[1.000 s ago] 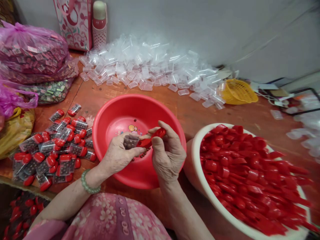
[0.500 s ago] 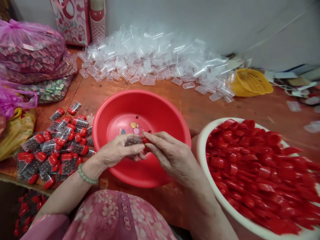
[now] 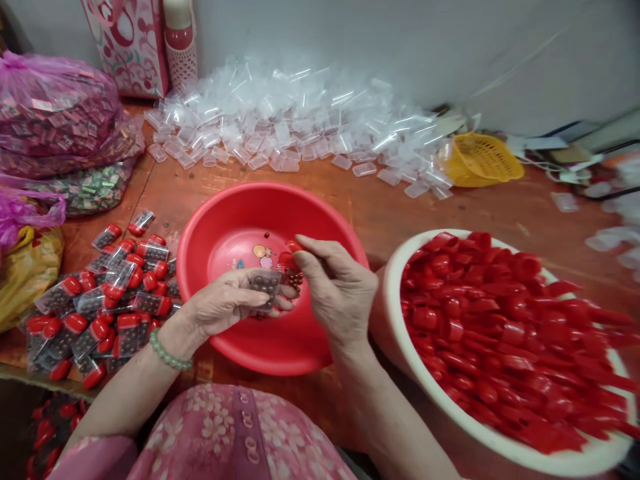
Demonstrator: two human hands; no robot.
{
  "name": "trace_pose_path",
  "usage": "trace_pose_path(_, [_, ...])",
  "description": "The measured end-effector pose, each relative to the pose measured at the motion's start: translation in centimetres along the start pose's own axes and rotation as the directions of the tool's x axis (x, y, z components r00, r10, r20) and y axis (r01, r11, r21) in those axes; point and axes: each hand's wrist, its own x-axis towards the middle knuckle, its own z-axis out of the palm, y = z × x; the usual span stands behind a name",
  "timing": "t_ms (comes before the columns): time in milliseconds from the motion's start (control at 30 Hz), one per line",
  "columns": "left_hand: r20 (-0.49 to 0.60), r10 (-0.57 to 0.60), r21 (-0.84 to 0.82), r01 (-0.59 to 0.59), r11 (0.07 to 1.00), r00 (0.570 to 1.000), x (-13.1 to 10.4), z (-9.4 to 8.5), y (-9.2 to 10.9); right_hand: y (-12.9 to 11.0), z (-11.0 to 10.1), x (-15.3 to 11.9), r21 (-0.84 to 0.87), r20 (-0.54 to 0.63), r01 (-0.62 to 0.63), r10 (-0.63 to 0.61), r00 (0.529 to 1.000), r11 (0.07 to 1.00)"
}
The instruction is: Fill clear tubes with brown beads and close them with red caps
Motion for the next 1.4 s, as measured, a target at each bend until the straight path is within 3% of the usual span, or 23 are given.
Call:
trace_pose_path(100, [0.019,0.016,0.047,-0.016,0.999,1.000,0.1,-0.1,-0.1,-0.2,1.0,-0.4,-0.085,0.102,0.135,-0.126,0.987,0.987])
trace_pose_path(200, [0.003,0.022,0.069,-0.022,0.997,1.000,0.2,-0.1,-0.4,0.0,1.3,-0.8,-0.103,0.138,0.166,-0.151,0.979,0.981])
trace_pose_path(367, [-0.011,0.035,0.031,-0.034,0.999,0.999,0.2,-0.2,-0.6,0.6,1.1,-1.0,-0.063,0.137,0.155,-0.145,0.980,0.986])
trace_pose_path(533, [-0.012,0.025,0.032,-0.024,0.999,1.000,0.2,-0.3,-0.5,0.9,-0.1,-0.5,-0.017,0.339,0.090,-0.078,0.937,0.996])
trace_pose_path(600, [-0.003,0.014,0.036,-0.014,0.999,1.000,0.1,-0.3,-0.4,1.2,-0.4,-0.3,-0.025,0.369,0.063,-0.050,0.928,0.998])
trace_pose_path(867, [-0.024,0.034,0.035,-0.033,0.999,0.999,0.0,0.1,0.1,1.0,0.5,-0.1,0.053,0.275,-0.073,0.056,0.960,0.996])
trace_pose_path(1033, [0.001,0.036,0.108,-0.036,0.994,0.999,-0.1,0.0,0.2,0.1,0.9,0.3,0.120,0.367,-0.298,0.237,0.899,0.947])
trace_pose_path(1267, [-0.104,0.122,0.243,-0.094,0.965,0.987,0.1,-0.2,-0.4,0.2,1.6,0.6,0.043,0.312,-0.168,0.146,0.939,0.985])
trace_pose_path(1400, [-0.099,0.129,0.278,-0.097,0.956,0.987,0.2,-0.2,-0.6,0.7,1.5,0.7,0.055,0.340,-0.173,0.145,0.929,0.983])
